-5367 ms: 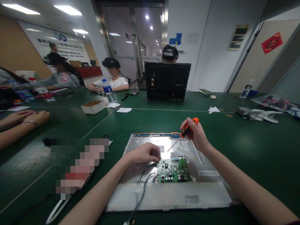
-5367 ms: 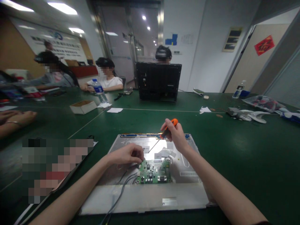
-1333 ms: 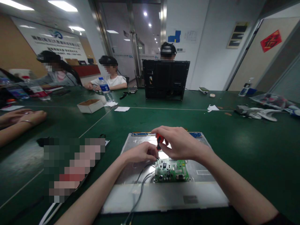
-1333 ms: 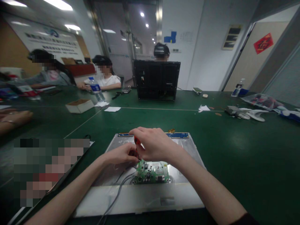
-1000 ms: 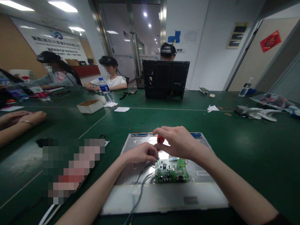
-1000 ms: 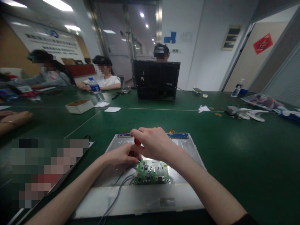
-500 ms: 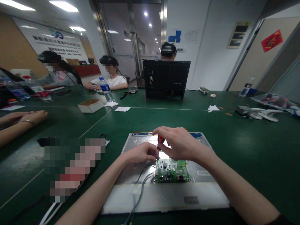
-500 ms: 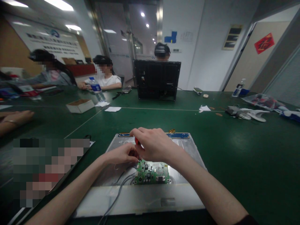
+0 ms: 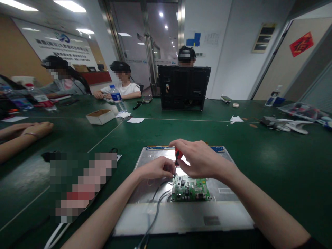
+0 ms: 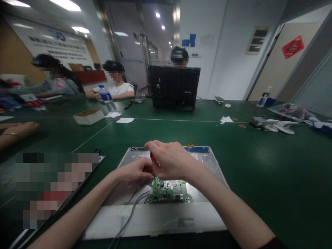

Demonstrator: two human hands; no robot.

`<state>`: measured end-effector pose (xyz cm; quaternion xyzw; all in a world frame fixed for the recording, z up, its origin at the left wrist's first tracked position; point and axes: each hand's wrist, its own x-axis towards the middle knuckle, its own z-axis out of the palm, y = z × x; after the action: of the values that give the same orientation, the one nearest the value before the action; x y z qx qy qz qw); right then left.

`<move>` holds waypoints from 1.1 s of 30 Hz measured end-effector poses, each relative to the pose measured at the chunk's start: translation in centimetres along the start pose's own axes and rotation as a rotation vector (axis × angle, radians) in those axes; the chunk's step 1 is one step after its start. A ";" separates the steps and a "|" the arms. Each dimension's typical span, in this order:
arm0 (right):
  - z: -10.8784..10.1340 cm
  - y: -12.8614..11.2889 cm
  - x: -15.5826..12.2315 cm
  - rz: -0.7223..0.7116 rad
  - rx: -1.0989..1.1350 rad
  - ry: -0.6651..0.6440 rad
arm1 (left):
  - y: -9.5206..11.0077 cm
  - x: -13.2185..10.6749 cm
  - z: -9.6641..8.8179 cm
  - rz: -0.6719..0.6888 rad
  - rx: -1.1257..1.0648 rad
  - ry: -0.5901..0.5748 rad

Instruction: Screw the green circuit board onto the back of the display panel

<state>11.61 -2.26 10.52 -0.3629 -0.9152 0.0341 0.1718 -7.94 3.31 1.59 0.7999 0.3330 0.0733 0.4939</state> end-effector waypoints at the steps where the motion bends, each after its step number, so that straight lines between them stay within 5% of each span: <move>1: 0.0 0.0 0.0 0.005 -0.005 -0.005 | 0.0 0.0 0.0 -0.001 0.001 -0.001; 33: -0.4 0.2 -0.1 0.001 0.021 -0.023 | 0.1 -0.2 0.1 -0.015 -0.013 0.029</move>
<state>11.97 -2.19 10.80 -0.3609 -0.9166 0.0479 0.1649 -8.01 3.02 1.67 0.7930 0.3455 0.0834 0.4948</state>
